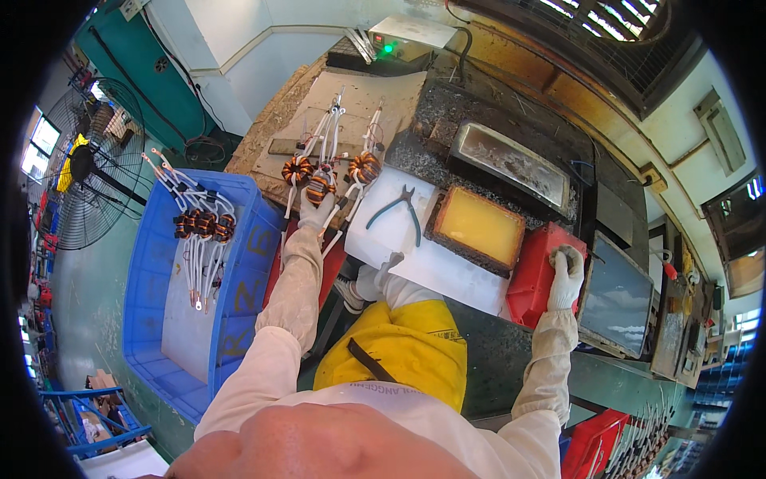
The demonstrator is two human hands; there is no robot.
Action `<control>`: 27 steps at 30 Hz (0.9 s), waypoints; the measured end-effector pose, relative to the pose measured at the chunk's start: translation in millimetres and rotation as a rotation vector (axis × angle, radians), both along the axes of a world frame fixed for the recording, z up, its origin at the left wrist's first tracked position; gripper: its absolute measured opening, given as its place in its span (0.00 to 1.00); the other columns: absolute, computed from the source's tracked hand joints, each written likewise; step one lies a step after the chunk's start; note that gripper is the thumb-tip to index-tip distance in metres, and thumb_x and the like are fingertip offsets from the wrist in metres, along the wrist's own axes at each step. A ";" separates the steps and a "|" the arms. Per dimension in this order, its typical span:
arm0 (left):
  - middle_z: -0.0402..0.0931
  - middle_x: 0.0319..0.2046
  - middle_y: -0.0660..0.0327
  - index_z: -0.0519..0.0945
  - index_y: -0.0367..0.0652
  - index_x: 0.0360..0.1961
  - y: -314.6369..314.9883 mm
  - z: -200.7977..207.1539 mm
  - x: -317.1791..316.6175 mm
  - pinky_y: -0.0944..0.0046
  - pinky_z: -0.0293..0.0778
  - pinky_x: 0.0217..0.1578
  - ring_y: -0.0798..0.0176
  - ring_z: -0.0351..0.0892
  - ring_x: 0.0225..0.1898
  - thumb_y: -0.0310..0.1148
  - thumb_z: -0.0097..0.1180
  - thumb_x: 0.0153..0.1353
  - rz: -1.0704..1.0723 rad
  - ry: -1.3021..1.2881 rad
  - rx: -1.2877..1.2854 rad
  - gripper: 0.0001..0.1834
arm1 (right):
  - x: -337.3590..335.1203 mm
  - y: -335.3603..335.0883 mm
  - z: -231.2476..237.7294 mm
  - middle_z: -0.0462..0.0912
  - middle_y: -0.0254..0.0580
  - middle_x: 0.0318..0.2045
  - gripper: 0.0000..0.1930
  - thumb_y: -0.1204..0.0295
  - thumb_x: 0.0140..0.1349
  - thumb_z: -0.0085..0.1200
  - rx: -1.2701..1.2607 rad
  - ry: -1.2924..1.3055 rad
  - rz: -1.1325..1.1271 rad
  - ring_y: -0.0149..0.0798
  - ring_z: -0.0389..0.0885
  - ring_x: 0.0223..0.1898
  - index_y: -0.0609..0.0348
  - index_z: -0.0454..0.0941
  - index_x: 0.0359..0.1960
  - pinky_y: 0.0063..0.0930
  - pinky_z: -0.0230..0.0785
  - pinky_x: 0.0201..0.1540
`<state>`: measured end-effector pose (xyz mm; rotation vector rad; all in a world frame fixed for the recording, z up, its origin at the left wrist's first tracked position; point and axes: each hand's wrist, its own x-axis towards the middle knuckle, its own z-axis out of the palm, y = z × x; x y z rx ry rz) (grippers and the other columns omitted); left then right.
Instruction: Soldering the leads of copper inductor coils by dipping them into a molten solder bath and organizing them in a storage bin.
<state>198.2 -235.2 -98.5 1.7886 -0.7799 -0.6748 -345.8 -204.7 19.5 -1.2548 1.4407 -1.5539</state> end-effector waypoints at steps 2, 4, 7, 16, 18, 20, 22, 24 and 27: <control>0.78 0.41 0.57 0.68 0.46 0.54 1.0 13.6 -8.9 0.60 0.70 0.47 0.59 0.78 0.42 0.44 0.66 0.49 0.013 0.006 0.034 0.32 | -1.0 1.2 0.1 0.79 0.38 0.36 0.08 0.78 0.63 0.49 0.005 0.008 -0.009 0.28 0.76 0.36 0.63 0.74 0.44 0.21 0.71 0.42; 0.78 0.42 0.57 0.68 0.46 0.54 -0.5 15.1 -10.3 0.60 0.70 0.47 0.59 0.78 0.42 0.44 0.66 0.49 0.006 0.006 0.054 0.32 | -3.5 0.2 -0.8 0.79 0.38 0.36 0.08 0.78 0.63 0.50 0.012 -0.008 -0.018 0.28 0.76 0.36 0.63 0.74 0.44 0.21 0.70 0.42; 0.78 0.42 0.57 0.68 0.45 0.54 -3.5 4.4 -3.8 0.61 0.70 0.48 0.59 0.78 0.43 0.44 0.66 0.49 0.003 0.014 0.019 0.32 | -5.6 -2.8 -3.3 0.79 0.38 0.36 0.09 0.78 0.64 0.50 -0.008 -0.015 0.024 0.29 0.76 0.36 0.63 0.74 0.44 0.22 0.71 0.42; 0.75 0.47 0.50 0.64 0.41 0.62 -5.0 -12.0 33.0 0.57 0.66 0.51 0.51 0.74 0.48 0.51 0.62 0.52 0.091 0.171 -0.009 0.41 | 2.1 -1.5 0.9 0.79 0.38 0.36 0.08 0.78 0.64 0.49 -0.010 -0.054 0.006 0.28 0.76 0.36 0.63 0.73 0.44 0.22 0.70 0.42; 0.72 0.51 0.48 0.65 0.40 0.61 -7.5 -18.7 33.4 0.55 0.63 0.53 0.47 0.71 0.51 0.54 0.59 0.53 0.112 0.127 -0.043 0.40 | -1.9 -1.8 -2.2 0.79 0.38 0.36 0.08 0.78 0.64 0.49 -0.012 -0.033 0.018 0.28 0.76 0.36 0.63 0.73 0.44 0.22 0.71 0.42; 0.72 0.51 0.48 0.65 0.39 0.60 -5.7 -0.7 14.6 0.55 0.63 0.53 0.47 0.71 0.51 0.53 0.59 0.53 0.112 0.124 -0.080 0.39 | -6.1 0.3 -4.7 0.79 0.38 0.36 0.08 0.78 0.64 0.49 -0.008 -0.012 0.014 0.28 0.76 0.36 0.63 0.73 0.44 0.22 0.71 0.42; 0.72 0.50 0.47 0.67 0.37 0.58 -4.3 5.9 11.1 0.56 0.64 0.53 0.48 0.71 0.50 0.52 0.59 0.54 0.112 0.125 -0.123 0.37 | -5.1 0.5 -3.2 0.79 0.38 0.36 0.08 0.77 0.64 0.49 -0.006 -0.034 0.005 0.28 0.75 0.36 0.63 0.73 0.44 0.22 0.71 0.42; 0.72 0.50 0.47 0.67 0.37 0.58 -0.6 13.2 8.9 0.56 0.64 0.52 0.48 0.72 0.50 0.52 0.59 0.54 0.129 0.120 -0.097 0.37 | -5.7 0.3 -3.8 0.79 0.38 0.36 0.08 0.77 0.64 0.50 0.000 -0.033 0.005 0.28 0.75 0.36 0.63 0.73 0.44 0.22 0.71 0.42; 0.73 0.49 0.48 0.67 0.37 0.57 -0.9 18.9 5.5 0.56 0.64 0.52 0.50 0.72 0.49 0.53 0.59 0.54 0.142 0.118 -0.075 0.37 | -7.8 -2.5 -4.9 0.79 0.38 0.36 0.08 0.77 0.64 0.50 0.006 -0.027 -0.002 0.29 0.76 0.36 0.63 0.73 0.44 0.22 0.71 0.42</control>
